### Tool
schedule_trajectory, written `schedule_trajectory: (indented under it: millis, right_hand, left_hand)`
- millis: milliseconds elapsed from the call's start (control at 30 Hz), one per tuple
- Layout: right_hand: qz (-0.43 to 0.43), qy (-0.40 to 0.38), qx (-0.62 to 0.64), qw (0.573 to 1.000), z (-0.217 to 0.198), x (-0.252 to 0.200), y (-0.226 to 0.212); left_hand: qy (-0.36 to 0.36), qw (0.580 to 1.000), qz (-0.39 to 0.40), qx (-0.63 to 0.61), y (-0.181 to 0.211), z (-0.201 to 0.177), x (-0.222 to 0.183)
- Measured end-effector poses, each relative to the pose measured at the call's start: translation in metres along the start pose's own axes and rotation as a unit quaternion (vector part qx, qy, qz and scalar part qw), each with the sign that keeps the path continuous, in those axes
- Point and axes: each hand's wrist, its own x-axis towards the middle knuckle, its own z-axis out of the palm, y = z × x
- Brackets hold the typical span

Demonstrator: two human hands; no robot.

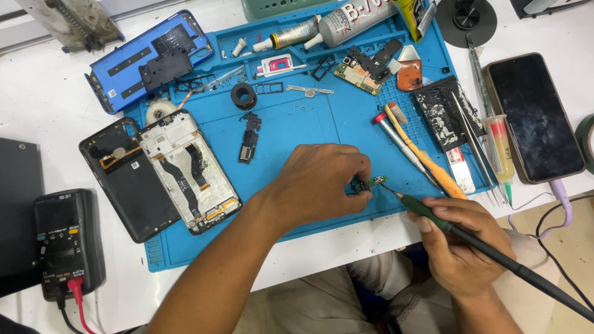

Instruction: A person uses a soldering iron to repair a small electronic component on a mobile phone circuit board at a repair bench.

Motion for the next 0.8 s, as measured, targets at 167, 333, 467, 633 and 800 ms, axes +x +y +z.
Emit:
schedule_trajectory:
  millis: [167, 333, 467, 633, 800]
  right_hand:
    - [0.007, 0.002, -0.002, 1.000, -0.0001, 0.0004, -0.0009]
    - [0.011, 0.004, 0.002, 1.000, 0.0003, 0.0008, -0.0025]
    - [0.007, 0.005, 0.001, 1.000, 0.0002, 0.0002, -0.0011]
    - [0.000, -0.005, -0.004, 1.000, -0.0012, -0.0006, 0.0001]
    - [-0.003, -0.009, -0.004, 1.000, -0.0013, -0.0004, 0.0002]
  left_hand:
    - [-0.001, 1.000, 0.000, -0.001, 0.0001, -0.0004, 0.0000]
    - [-0.013, 1.000, -0.012, 0.001, 0.0011, -0.0011, 0.0007]
    - [-0.013, 1.000, -0.010, -0.002, 0.0014, -0.0022, 0.0002]
    - [-0.011, 1.000, -0.006, -0.005, 0.0007, -0.0015, -0.0003]
    - [-0.007, 1.000, -0.005, -0.002, 0.0007, -0.0012, -0.0004]
